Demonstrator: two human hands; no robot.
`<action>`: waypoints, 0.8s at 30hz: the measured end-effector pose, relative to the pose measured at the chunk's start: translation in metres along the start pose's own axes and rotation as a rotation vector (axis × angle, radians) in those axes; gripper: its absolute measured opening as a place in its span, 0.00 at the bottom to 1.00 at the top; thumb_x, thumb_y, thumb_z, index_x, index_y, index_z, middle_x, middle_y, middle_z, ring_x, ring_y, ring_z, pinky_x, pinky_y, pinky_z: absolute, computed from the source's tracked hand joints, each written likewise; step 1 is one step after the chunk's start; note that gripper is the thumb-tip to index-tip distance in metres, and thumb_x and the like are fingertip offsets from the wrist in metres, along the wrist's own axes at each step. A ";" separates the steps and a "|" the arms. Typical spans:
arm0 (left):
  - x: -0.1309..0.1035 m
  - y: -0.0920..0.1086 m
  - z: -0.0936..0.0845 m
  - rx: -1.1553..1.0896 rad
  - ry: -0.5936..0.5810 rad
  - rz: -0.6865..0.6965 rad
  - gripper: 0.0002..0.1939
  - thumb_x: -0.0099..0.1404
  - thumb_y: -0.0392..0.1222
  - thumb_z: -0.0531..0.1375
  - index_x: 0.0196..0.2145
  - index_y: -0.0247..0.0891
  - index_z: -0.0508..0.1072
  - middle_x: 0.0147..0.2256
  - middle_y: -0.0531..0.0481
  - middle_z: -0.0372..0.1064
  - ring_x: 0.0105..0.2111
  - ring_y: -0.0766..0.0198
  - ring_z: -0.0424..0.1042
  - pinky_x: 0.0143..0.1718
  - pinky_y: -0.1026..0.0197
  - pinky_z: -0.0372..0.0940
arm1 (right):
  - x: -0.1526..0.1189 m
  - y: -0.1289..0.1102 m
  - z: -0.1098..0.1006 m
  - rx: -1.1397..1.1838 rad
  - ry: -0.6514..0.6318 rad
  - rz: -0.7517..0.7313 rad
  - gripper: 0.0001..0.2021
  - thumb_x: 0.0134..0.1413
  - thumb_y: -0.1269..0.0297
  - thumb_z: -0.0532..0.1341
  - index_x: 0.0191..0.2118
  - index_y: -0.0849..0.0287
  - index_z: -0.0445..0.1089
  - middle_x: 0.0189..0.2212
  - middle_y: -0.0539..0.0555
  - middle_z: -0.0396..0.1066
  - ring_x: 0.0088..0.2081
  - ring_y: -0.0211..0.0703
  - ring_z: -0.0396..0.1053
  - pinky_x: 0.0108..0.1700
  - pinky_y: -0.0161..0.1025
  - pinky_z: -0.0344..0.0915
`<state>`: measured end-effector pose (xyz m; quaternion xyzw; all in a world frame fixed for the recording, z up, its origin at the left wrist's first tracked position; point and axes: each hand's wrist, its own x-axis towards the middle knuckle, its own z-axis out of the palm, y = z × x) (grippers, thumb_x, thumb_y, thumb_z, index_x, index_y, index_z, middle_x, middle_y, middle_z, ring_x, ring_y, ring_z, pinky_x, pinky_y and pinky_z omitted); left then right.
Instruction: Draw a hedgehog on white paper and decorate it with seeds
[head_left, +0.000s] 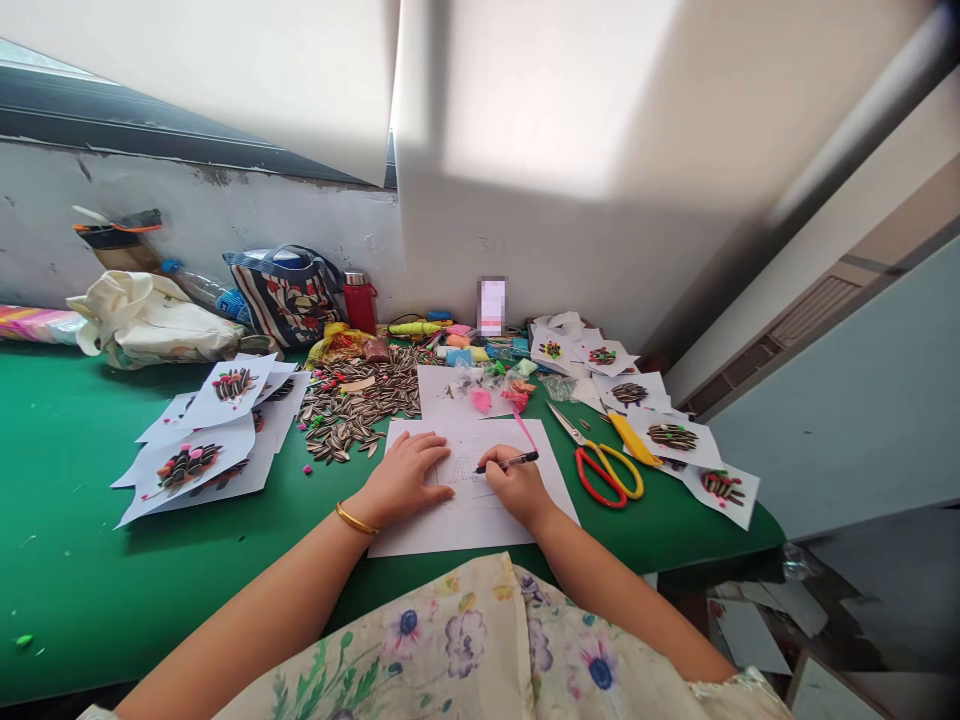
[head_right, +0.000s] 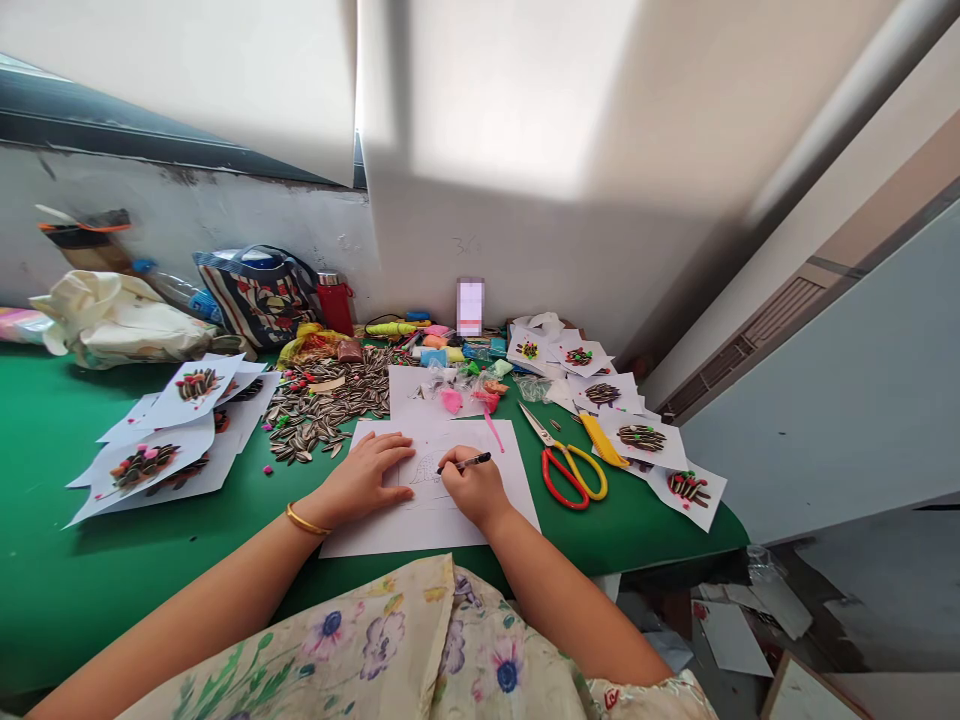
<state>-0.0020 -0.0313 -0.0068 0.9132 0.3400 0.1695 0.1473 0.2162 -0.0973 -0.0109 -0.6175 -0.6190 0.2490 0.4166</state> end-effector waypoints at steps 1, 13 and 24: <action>0.000 0.000 0.000 -0.001 0.000 0.000 0.33 0.55 0.56 0.67 0.56 0.43 0.70 0.58 0.42 0.65 0.61 0.46 0.59 0.65 0.40 0.45 | 0.000 0.000 0.000 -0.002 0.002 -0.003 0.10 0.48 0.71 0.54 0.28 0.55 0.72 0.29 0.50 0.75 0.35 0.43 0.70 0.40 0.38 0.65; 0.000 0.000 -0.001 0.005 -0.005 0.002 0.32 0.55 0.56 0.66 0.56 0.43 0.70 0.58 0.43 0.65 0.61 0.47 0.59 0.65 0.39 0.45 | 0.000 0.002 0.000 0.017 -0.003 0.005 0.10 0.48 0.71 0.53 0.26 0.55 0.71 0.27 0.49 0.74 0.33 0.43 0.70 0.37 0.38 0.65; 0.001 0.001 -0.002 0.015 -0.016 -0.001 0.32 0.56 0.57 0.66 0.56 0.43 0.70 0.58 0.42 0.65 0.61 0.47 0.59 0.65 0.39 0.45 | 0.007 0.004 0.000 -0.055 0.040 -0.066 0.11 0.57 0.64 0.55 0.40 0.55 0.74 0.38 0.53 0.76 0.43 0.46 0.72 0.49 0.43 0.66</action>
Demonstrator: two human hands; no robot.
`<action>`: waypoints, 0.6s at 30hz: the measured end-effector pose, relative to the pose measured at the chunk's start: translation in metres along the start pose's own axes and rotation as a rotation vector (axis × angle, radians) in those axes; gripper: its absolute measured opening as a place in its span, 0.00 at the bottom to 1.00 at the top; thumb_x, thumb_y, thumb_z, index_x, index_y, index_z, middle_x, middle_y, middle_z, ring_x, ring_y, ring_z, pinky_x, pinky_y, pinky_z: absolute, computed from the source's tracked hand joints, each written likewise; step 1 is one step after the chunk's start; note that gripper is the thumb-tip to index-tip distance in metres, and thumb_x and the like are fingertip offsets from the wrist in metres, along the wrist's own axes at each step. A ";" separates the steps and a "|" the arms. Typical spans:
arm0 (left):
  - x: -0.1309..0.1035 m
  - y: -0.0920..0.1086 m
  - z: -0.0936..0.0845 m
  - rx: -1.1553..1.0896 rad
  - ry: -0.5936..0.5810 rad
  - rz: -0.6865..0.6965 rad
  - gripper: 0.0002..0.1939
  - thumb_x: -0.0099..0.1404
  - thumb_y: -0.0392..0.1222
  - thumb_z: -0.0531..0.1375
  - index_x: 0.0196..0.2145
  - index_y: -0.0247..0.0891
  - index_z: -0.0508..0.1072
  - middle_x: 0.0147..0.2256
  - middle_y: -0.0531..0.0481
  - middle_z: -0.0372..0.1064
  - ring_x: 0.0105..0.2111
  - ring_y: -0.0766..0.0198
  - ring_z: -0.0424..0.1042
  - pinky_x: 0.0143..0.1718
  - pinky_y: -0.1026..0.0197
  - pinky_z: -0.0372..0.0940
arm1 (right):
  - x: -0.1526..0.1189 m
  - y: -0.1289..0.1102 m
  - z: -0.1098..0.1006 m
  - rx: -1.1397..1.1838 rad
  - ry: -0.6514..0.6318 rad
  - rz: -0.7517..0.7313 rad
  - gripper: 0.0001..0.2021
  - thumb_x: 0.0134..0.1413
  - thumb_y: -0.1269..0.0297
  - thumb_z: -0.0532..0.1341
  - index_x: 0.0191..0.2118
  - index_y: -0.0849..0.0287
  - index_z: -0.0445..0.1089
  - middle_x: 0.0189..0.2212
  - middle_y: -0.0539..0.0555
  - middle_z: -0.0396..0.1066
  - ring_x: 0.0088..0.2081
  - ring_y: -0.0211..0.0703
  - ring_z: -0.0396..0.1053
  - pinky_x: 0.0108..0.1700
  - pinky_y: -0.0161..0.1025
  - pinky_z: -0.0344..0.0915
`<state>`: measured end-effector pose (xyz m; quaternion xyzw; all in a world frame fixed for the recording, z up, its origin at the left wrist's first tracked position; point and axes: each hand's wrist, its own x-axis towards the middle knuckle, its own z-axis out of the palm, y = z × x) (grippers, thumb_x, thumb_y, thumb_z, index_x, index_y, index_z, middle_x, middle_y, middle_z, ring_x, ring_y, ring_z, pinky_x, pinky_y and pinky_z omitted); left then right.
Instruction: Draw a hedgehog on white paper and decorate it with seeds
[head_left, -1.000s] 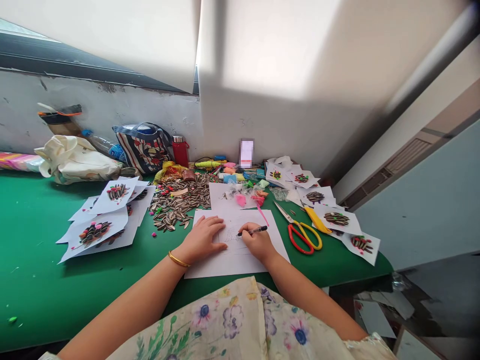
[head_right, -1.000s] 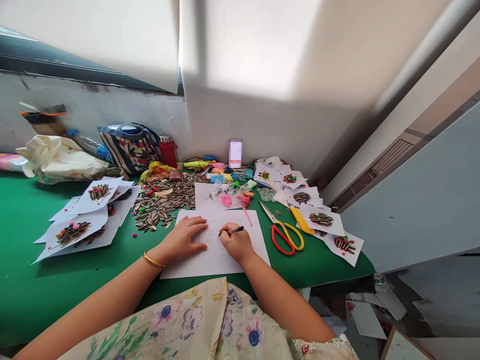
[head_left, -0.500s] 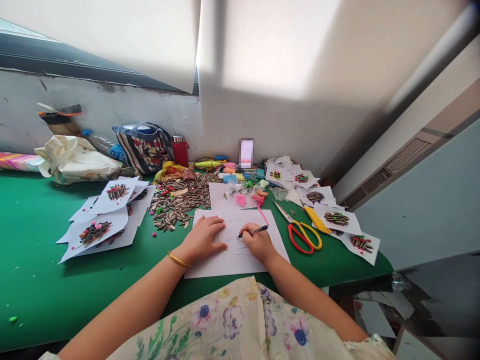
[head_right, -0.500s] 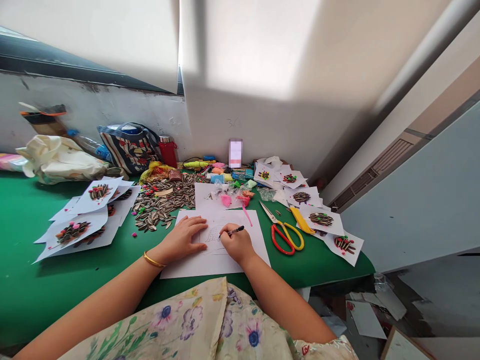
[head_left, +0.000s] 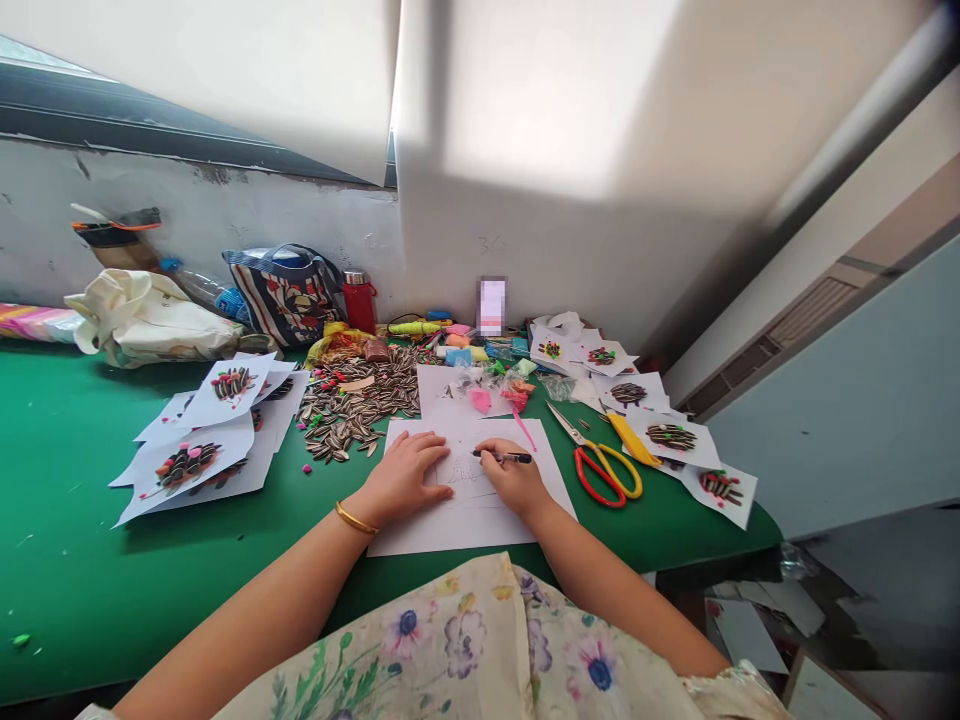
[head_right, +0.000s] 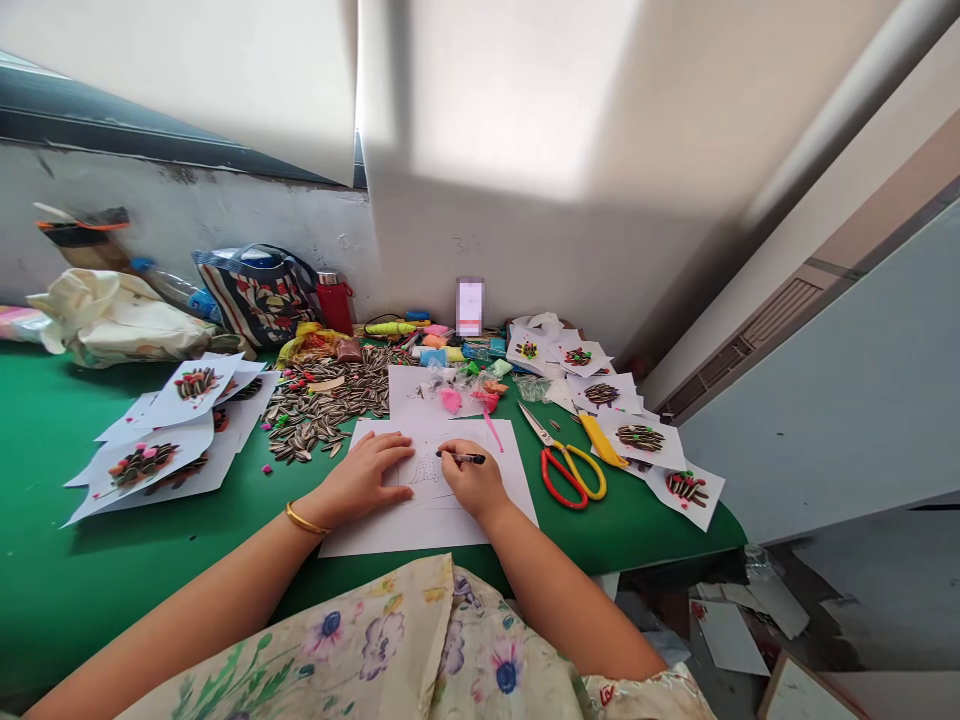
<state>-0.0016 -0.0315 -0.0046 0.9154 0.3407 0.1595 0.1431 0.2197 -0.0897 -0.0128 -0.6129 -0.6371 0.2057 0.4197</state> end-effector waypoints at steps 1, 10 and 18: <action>0.000 0.000 0.000 0.001 -0.003 0.001 0.32 0.56 0.57 0.66 0.56 0.42 0.70 0.58 0.42 0.65 0.61 0.47 0.59 0.65 0.39 0.45 | 0.000 0.000 0.000 -0.008 -0.009 0.001 0.11 0.57 0.64 0.55 0.40 0.55 0.74 0.39 0.53 0.76 0.44 0.46 0.72 0.49 0.43 0.66; 0.000 0.000 0.001 -0.015 0.008 0.001 0.32 0.55 0.57 0.66 0.56 0.43 0.70 0.58 0.42 0.65 0.61 0.47 0.59 0.65 0.40 0.45 | 0.001 0.000 0.001 -0.026 -0.046 -0.004 0.12 0.58 0.64 0.55 0.42 0.55 0.75 0.42 0.53 0.76 0.47 0.45 0.71 0.52 0.43 0.65; 0.000 0.000 0.001 -0.006 -0.004 -0.005 0.32 0.56 0.57 0.66 0.56 0.43 0.70 0.59 0.42 0.64 0.61 0.47 0.58 0.65 0.40 0.44 | 0.001 0.001 0.000 -0.001 -0.031 0.020 0.11 0.56 0.66 0.55 0.39 0.56 0.75 0.39 0.53 0.76 0.44 0.45 0.72 0.50 0.43 0.66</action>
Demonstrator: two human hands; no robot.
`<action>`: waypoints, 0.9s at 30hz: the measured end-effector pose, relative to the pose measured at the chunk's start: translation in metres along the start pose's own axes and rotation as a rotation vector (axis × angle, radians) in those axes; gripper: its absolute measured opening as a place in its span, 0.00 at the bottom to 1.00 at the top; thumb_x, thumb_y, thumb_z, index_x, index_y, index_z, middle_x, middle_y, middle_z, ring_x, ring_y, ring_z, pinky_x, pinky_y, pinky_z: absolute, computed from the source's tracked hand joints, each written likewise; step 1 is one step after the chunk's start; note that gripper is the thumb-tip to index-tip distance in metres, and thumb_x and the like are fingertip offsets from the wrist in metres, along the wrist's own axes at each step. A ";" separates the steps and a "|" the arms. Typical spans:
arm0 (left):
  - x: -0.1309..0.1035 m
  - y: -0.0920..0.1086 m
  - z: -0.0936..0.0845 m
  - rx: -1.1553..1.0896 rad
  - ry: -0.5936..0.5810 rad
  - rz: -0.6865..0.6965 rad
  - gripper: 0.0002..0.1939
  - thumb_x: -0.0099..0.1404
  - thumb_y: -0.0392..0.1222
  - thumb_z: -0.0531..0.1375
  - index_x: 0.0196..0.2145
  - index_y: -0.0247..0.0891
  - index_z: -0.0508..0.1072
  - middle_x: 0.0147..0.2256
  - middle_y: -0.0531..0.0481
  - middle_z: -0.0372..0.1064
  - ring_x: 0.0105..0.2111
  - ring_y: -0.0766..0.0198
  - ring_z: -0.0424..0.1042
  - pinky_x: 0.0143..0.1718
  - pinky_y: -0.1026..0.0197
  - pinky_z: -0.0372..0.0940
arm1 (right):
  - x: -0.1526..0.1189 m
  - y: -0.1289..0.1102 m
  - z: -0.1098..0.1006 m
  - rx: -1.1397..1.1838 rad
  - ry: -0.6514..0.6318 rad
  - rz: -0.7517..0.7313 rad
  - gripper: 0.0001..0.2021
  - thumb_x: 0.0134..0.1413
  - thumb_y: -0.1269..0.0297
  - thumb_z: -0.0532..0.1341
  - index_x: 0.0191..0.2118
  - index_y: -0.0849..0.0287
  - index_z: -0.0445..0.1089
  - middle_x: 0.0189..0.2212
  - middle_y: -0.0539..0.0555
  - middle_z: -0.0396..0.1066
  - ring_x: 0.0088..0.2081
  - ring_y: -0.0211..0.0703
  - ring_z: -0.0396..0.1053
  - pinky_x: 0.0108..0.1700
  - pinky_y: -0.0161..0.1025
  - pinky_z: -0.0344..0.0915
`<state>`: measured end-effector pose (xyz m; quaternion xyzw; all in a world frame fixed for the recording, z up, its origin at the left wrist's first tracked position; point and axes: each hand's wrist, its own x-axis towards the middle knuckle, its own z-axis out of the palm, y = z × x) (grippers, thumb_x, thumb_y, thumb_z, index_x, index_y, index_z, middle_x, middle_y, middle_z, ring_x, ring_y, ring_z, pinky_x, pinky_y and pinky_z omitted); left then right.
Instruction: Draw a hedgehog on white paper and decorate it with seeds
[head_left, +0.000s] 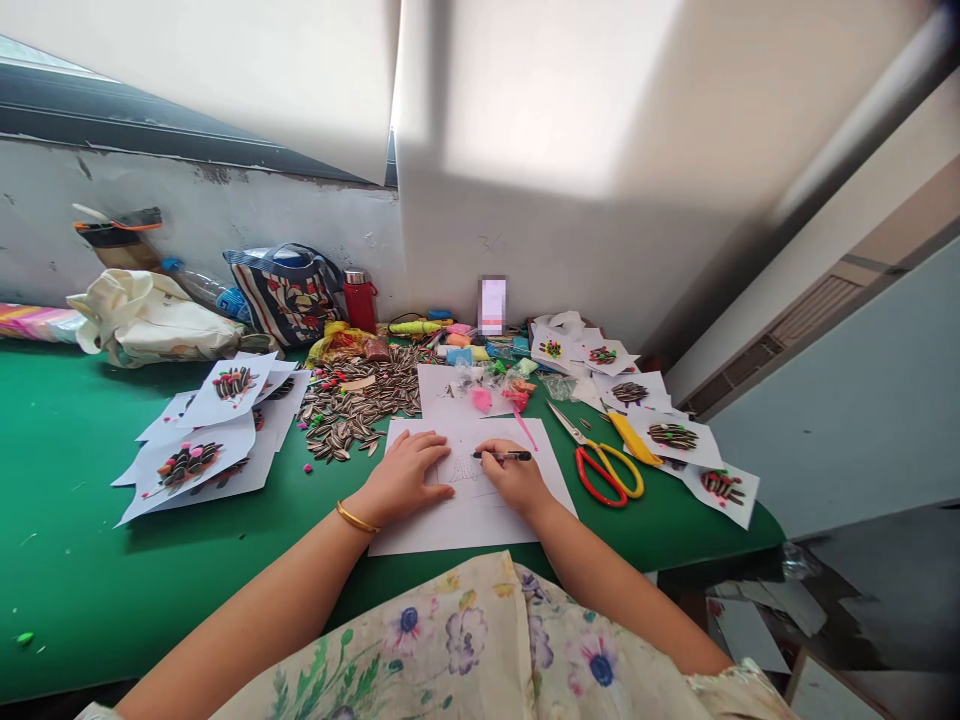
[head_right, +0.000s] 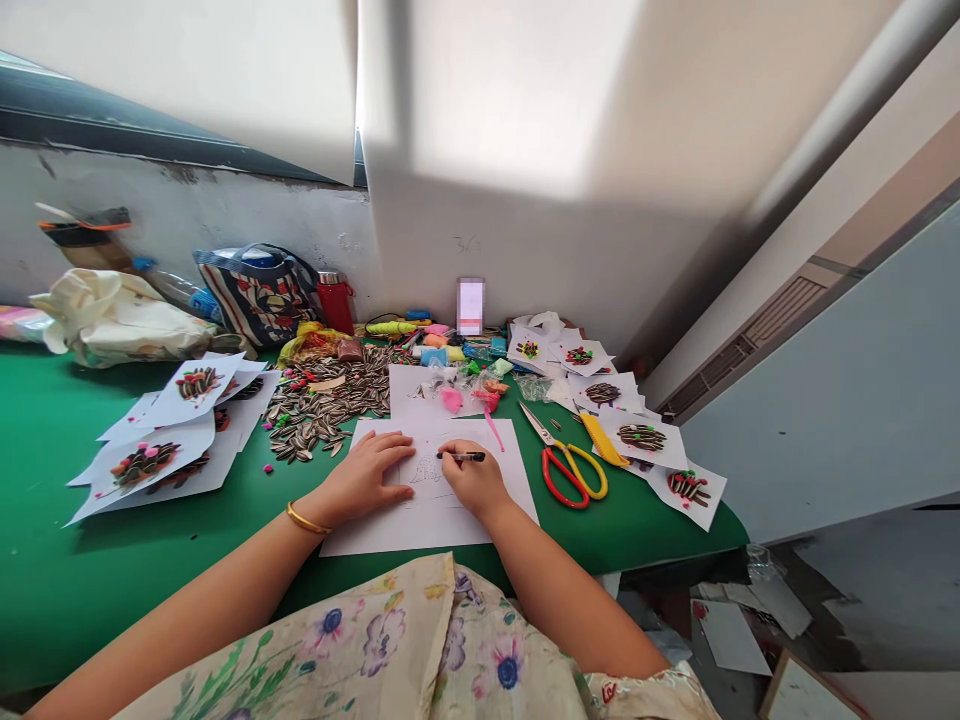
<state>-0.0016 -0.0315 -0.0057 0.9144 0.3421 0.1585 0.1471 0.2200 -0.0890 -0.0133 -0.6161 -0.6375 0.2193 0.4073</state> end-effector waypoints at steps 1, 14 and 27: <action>0.000 0.000 0.000 0.000 0.000 0.000 0.32 0.56 0.57 0.65 0.56 0.44 0.70 0.59 0.42 0.64 0.61 0.47 0.58 0.65 0.40 0.44 | 0.000 0.000 0.000 0.013 0.005 -0.002 0.11 0.56 0.65 0.55 0.39 0.56 0.75 0.39 0.53 0.76 0.44 0.45 0.72 0.49 0.42 0.66; -0.001 0.000 -0.001 -0.014 0.006 0.003 0.32 0.56 0.57 0.66 0.56 0.43 0.70 0.59 0.42 0.65 0.61 0.47 0.59 0.65 0.39 0.44 | -0.001 0.001 0.002 -0.019 0.018 0.016 0.11 0.55 0.66 0.54 0.38 0.55 0.75 0.37 0.52 0.76 0.42 0.46 0.72 0.47 0.42 0.66; 0.000 -0.001 0.000 -0.018 0.012 0.002 0.32 0.55 0.56 0.66 0.56 0.44 0.70 0.58 0.43 0.65 0.61 0.47 0.59 0.65 0.39 0.44 | -0.003 0.000 0.000 0.000 0.009 0.032 0.11 0.53 0.67 0.54 0.34 0.55 0.75 0.33 0.50 0.75 0.36 0.44 0.71 0.41 0.40 0.66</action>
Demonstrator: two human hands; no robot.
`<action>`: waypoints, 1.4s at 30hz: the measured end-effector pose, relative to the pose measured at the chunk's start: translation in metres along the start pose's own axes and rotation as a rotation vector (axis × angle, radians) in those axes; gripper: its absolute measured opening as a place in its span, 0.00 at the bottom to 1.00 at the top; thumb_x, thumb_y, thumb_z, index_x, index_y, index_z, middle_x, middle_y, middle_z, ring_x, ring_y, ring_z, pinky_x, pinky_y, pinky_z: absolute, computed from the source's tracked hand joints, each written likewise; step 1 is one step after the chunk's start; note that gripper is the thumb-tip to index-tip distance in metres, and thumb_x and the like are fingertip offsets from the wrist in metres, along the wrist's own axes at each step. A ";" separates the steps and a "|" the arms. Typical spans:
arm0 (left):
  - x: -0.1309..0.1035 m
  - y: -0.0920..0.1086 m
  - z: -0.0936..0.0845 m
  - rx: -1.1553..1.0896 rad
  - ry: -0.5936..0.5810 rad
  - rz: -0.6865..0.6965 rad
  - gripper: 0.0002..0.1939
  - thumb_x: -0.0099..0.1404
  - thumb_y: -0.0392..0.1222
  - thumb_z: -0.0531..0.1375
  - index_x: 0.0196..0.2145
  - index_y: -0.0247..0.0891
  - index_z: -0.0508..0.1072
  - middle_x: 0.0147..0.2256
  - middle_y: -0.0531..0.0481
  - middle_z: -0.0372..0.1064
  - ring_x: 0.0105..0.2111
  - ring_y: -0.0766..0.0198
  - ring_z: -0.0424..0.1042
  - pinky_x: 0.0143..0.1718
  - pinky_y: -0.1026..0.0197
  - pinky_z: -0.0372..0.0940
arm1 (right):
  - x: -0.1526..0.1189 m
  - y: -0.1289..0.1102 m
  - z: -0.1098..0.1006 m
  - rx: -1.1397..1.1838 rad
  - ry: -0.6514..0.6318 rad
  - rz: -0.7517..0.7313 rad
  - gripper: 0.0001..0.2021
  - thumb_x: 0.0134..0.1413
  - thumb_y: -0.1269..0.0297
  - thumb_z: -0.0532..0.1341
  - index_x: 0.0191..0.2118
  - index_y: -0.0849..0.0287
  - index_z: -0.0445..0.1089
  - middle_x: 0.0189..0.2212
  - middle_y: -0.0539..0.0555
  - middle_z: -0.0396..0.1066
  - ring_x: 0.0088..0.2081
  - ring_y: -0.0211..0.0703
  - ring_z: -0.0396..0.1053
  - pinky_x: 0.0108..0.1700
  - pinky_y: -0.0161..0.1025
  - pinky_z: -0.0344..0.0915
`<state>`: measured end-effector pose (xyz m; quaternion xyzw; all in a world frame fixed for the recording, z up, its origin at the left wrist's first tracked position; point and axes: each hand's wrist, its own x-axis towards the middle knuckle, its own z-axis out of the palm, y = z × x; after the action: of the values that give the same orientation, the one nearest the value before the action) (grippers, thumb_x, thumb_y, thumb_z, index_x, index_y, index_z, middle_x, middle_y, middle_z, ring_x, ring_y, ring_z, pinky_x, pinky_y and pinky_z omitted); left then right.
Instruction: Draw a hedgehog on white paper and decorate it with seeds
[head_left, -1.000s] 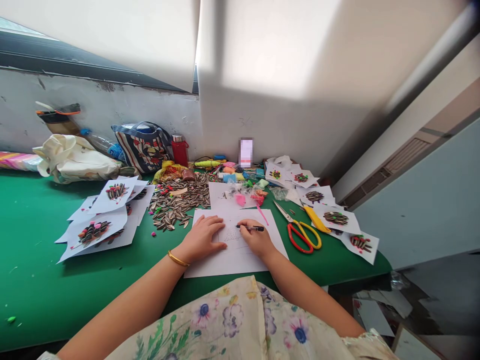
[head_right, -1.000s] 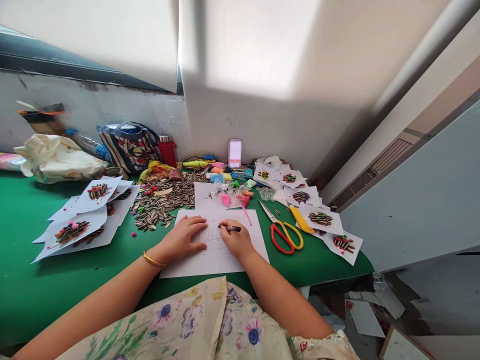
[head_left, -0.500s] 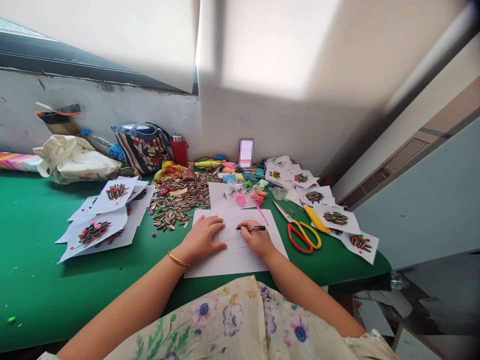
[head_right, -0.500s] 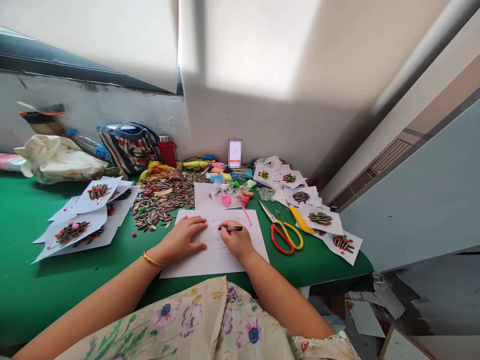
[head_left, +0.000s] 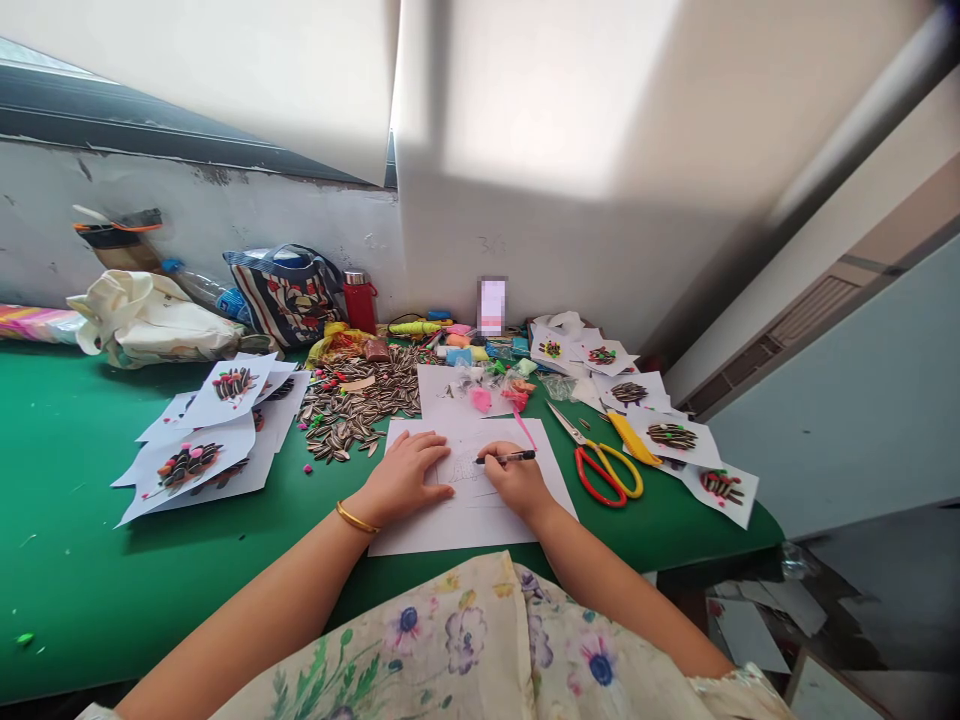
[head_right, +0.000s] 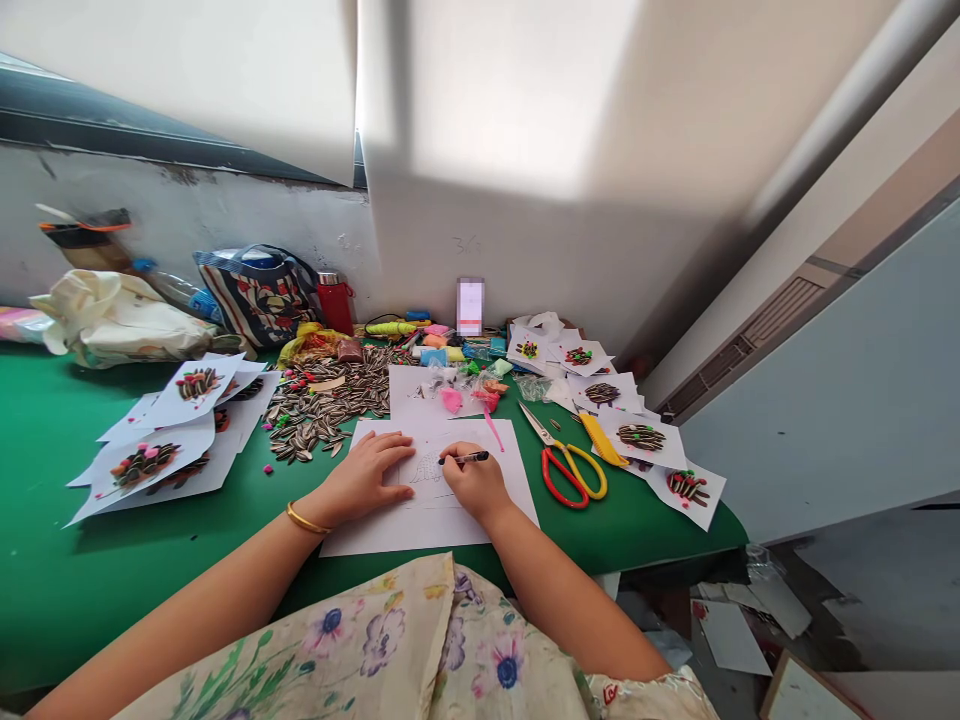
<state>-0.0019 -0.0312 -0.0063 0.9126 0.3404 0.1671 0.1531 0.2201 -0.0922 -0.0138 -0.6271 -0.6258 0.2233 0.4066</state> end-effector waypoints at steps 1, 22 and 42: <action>0.000 0.000 0.000 0.003 0.002 0.001 0.32 0.55 0.57 0.66 0.56 0.44 0.70 0.58 0.43 0.65 0.61 0.47 0.59 0.65 0.39 0.44 | 0.000 -0.001 0.000 -0.004 -0.006 0.003 0.11 0.53 0.67 0.54 0.34 0.54 0.75 0.33 0.50 0.75 0.36 0.44 0.71 0.42 0.40 0.66; 0.000 0.000 -0.001 0.013 -0.006 -0.003 0.32 0.55 0.57 0.66 0.55 0.44 0.70 0.59 0.43 0.65 0.61 0.46 0.59 0.65 0.39 0.45 | -0.004 -0.004 -0.005 0.015 -0.011 0.027 0.10 0.51 0.68 0.54 0.32 0.54 0.74 0.31 0.50 0.75 0.35 0.44 0.71 0.39 0.39 0.65; 0.000 -0.001 0.000 0.026 -0.013 0.006 0.32 0.56 0.57 0.66 0.56 0.44 0.69 0.59 0.43 0.64 0.62 0.47 0.58 0.65 0.39 0.44 | -0.009 -0.001 -0.007 0.019 -0.011 0.003 0.10 0.50 0.69 0.54 0.30 0.55 0.74 0.31 0.50 0.75 0.36 0.44 0.71 0.41 0.39 0.65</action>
<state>-0.0023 -0.0306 -0.0066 0.9165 0.3391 0.1570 0.1428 0.2239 -0.1032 -0.0106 -0.6230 -0.6250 0.2333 0.4084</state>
